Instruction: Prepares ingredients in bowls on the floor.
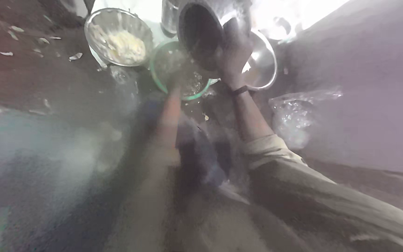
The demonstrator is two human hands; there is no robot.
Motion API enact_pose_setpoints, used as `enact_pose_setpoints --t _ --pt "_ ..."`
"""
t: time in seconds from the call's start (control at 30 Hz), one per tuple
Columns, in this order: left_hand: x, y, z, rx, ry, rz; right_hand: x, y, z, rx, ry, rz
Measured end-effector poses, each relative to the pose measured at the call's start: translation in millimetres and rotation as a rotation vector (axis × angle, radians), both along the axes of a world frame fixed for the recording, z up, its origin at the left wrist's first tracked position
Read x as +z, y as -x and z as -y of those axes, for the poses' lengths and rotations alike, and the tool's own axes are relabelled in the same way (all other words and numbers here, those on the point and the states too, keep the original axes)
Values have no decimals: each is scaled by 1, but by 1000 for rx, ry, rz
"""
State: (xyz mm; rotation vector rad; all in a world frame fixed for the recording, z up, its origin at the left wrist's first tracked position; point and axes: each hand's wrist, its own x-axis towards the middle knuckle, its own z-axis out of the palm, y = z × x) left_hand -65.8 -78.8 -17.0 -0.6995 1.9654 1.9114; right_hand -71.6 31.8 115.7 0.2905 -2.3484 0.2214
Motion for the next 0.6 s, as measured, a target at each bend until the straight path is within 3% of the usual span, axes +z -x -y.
enact_pose_setpoints --t 0.13,0.3,0.43,0.6 --pt "-4 -3 -2 104 -96 -26 -3 -9 0 157 -35 -61" --pt "15 -22 5 70 -133 -31 -12 -13 -2 288 -48 -84" --pt "6 -12 0 183 -154 -65 -22 -18 -9 360 -81 -125" --pt "13 -14 -1 195 -208 34 -27 -24 -17 413 -145 -154"
